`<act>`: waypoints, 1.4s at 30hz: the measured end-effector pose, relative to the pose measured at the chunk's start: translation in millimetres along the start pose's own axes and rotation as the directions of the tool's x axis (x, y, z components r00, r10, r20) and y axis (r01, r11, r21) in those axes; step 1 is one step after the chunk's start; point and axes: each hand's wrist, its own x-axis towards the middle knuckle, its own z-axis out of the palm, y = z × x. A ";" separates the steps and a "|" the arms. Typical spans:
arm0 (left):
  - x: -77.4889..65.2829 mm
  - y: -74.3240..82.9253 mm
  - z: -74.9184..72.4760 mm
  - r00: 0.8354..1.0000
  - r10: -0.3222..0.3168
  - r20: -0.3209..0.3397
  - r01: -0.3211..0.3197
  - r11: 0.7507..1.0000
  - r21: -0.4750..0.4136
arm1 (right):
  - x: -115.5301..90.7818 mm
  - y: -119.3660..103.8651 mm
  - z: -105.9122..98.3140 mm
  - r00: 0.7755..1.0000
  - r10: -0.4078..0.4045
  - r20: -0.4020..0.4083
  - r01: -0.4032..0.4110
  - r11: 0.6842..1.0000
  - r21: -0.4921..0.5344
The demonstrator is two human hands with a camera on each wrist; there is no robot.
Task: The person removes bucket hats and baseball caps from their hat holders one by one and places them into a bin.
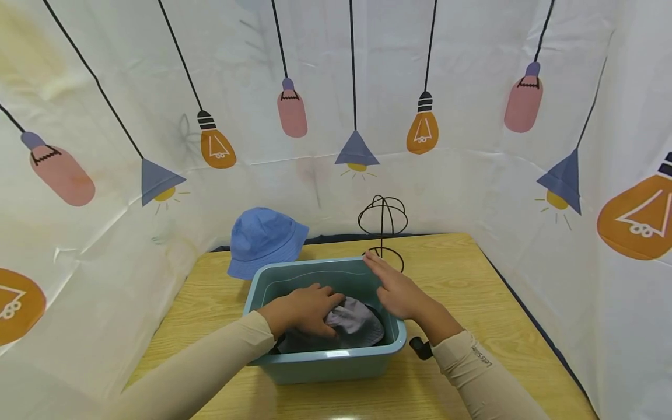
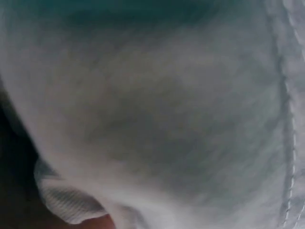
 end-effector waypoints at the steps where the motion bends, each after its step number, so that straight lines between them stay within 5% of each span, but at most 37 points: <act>1: -0.1 -0.8 0.4 1.000 0.003 0.005 -0.003 1.000 0.001 | 0.1 0.1 0.4 1.000 0.001 0.001 -0.001 1.000 0.004; 10: -14.9 -14.7 -22.4 0.993 0.111 -0.038 -0.111 0.994 -0.007 | 1.7 2.0 1.6 1.000 -0.008 -0.002 0.008 1.000 -0.005; 17: -35.4 -26.6 -45.8 0.942 0.285 -0.175 -0.271 0.957 0.103 | 2.8 1.8 0.3 1.000 -0.009 0.001 0.009 1.000 -0.010; 22: -39.7 -22.9 -45.6 0.925 0.359 -0.126 -0.339 0.928 0.153 | 2.2 0.2 -0.9 1.000 -0.004 -0.003 0.004 1.000 -0.003; 33: -16.8 -10.6 -10.1 0.944 0.330 0.002 -0.328 0.940 0.098 | 2.5 2.9 3.2 1.000 -0.016 -0.006 0.016 1.000 0.014; 42: -9.5 1.3 -0.9 0.963 0.264 0.050 -0.268 0.954 0.134 | 2.8 4.4 0.7 1.000 -0.022 -0.010 0.022 1.000 0.015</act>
